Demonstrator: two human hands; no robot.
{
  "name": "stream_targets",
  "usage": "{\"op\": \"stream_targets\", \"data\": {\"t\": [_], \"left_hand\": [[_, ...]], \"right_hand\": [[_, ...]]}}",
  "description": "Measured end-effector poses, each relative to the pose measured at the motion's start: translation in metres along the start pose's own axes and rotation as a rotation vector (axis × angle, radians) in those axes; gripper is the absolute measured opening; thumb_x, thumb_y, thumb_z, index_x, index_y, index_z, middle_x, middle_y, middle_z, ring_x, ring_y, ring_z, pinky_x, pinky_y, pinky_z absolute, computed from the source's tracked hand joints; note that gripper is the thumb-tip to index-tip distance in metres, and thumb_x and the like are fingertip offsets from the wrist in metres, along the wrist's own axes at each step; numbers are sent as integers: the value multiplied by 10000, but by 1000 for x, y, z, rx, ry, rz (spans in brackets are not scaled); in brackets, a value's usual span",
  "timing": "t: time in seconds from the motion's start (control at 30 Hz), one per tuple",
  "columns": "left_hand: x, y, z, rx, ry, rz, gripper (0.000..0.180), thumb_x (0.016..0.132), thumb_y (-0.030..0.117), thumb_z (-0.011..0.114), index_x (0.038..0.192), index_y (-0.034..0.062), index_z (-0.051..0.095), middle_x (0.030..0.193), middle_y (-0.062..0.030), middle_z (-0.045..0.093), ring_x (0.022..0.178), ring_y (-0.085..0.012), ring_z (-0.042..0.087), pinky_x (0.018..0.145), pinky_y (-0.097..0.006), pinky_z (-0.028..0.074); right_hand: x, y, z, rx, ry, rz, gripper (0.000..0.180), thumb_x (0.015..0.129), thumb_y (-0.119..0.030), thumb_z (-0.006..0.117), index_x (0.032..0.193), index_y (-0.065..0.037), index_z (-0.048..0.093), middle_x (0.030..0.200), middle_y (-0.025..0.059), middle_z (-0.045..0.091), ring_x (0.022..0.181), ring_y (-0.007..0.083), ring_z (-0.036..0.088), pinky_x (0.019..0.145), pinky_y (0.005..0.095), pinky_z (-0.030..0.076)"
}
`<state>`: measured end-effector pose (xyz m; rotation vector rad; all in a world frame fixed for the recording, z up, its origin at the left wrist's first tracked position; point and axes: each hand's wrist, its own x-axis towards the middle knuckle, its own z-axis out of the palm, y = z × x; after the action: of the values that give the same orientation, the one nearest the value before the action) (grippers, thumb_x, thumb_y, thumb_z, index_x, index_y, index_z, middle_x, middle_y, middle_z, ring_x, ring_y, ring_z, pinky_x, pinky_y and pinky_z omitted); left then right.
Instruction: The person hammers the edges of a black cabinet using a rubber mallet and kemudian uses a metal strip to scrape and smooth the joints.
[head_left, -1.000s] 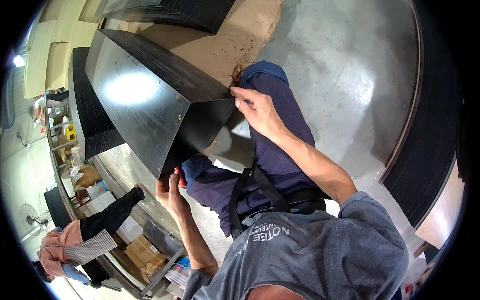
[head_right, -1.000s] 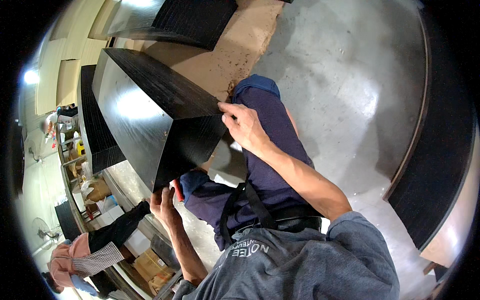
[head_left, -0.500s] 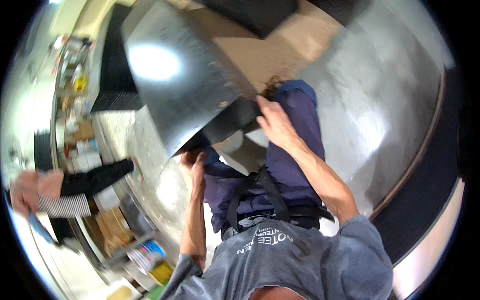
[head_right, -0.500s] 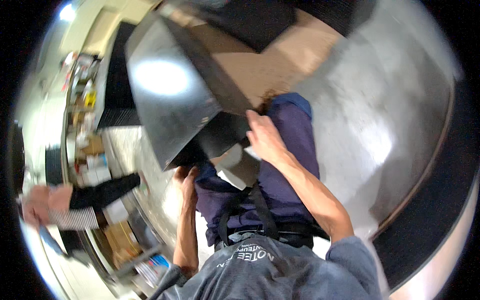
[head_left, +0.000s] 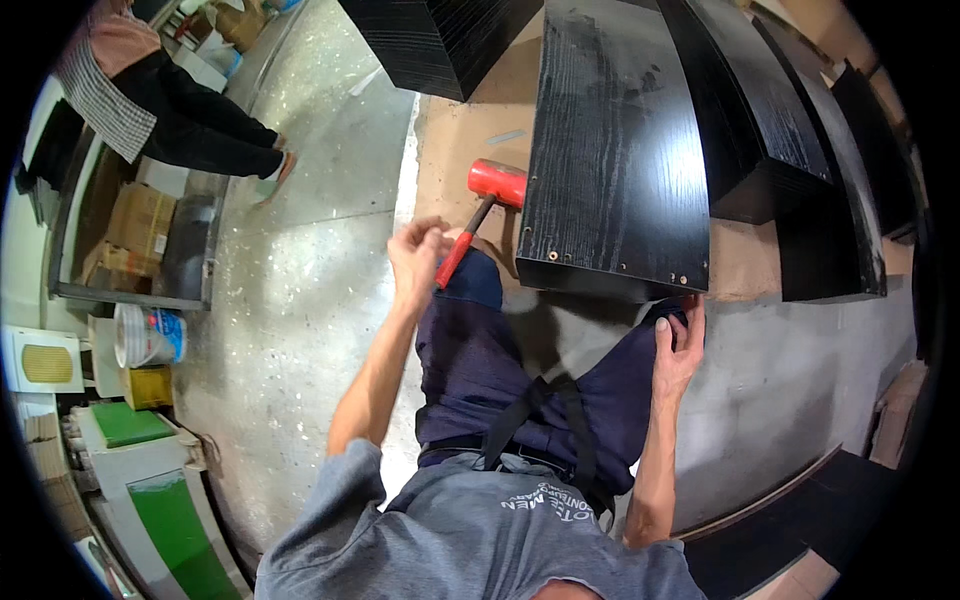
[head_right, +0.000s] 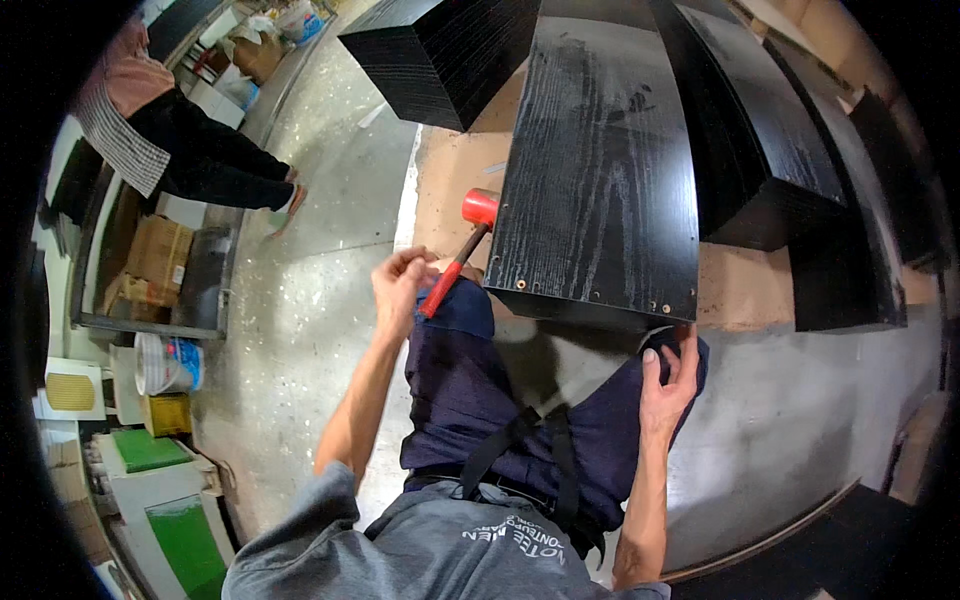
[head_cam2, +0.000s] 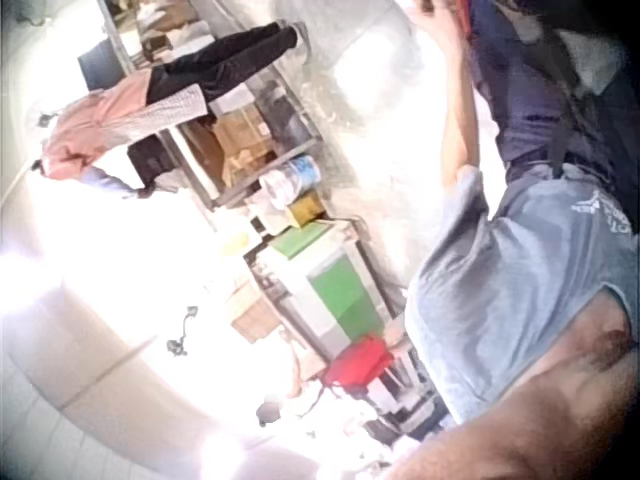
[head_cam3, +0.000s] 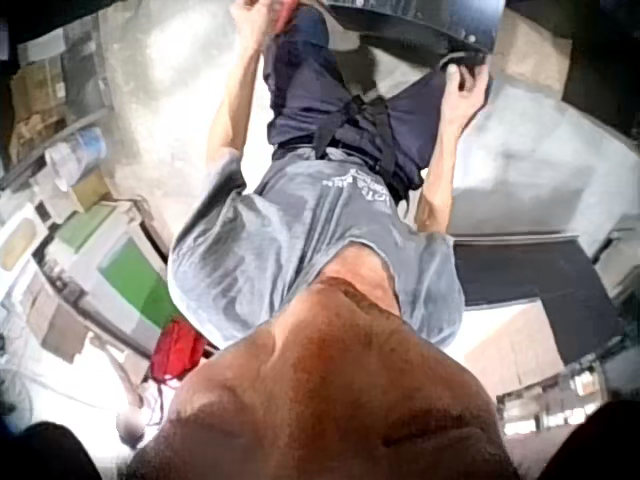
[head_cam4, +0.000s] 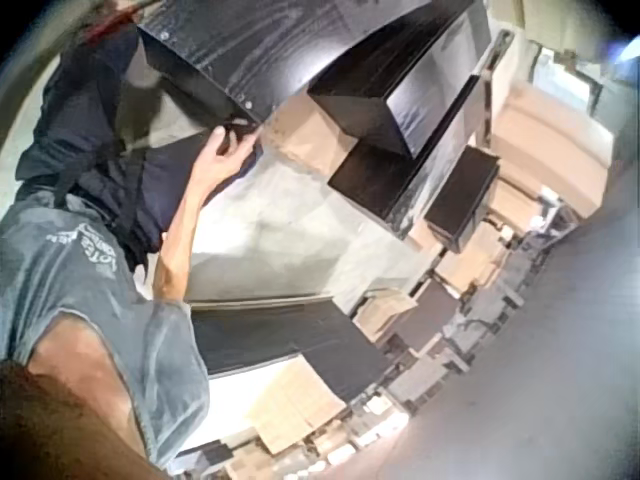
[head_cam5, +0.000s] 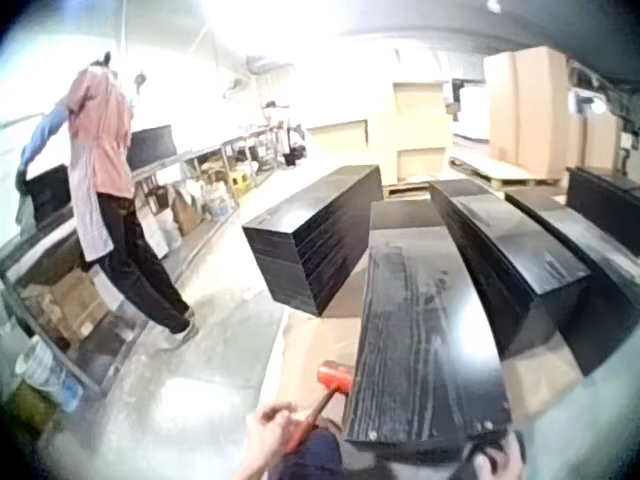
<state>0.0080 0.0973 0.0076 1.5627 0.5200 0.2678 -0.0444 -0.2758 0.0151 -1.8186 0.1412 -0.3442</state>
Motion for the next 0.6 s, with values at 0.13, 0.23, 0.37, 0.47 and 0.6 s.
{"op": "stream_targets", "data": {"t": [0.13, 0.23, 0.37, 0.47, 0.6], "left_hand": [[57, -31, -4, 143, 77, -31, 287, 847, 82, 588, 1078, -78, 646, 910, -160, 702, 765, -194, 672, 677, -303, 538], [96, -36, 5, 320, 90, 121, 288, 821, 100, 592, 1044, -67, 667, 887, -204, 702, 773, -251, 682, 722, -344, 536], [165, -61, 27, 538, 95, 426, 287, 794, 138, 586, 1004, -31, 686, 892, -237, 689, 850, -358, 681, 791, -416, 525], [203, -65, 57, 665, -35, 497, 320, 816, 146, 563, 1075, -25, 640, 953, -243, 678, 916, -408, 648, 847, -451, 509], [239, -90, 94, 788, -72, 709, 235, 748, 54, 603, 963, -30, 645, 927, -249, 639, 905, -419, 607, 817, -480, 502]], "right_hand": [[9, -22, -6, -46, 51, -153, 721, 887, -246, 643, 1461, 22, 298, 1454, 207, 390, 1342, 318, 394, 1050, 410, 366], [24, -52, -6, -14, 101, -344, 670, 923, -359, 553, 1442, 15, 350, 1433, 201, 423, 1343, 302, 396, 1078, 413, 319], [52, -104, -9, -398, -6, -431, 599, 898, -376, 539, 1345, 21, 496, 1385, 192, 476, 1303, 319, 414, 1095, 420, 286], [72, -126, 12, -703, -207, -477, 431, 896, -208, 554, 1277, -8, 570, 1335, 182, 526, 1292, 349, 420, 1094, 436, 294], [75, -107, 25, -826, -249, -480, 408, 847, -90, 618, 1243, 4, 594, 1365, 196, 507, 1278, 406, 432, 1081, 458, 320]]}}
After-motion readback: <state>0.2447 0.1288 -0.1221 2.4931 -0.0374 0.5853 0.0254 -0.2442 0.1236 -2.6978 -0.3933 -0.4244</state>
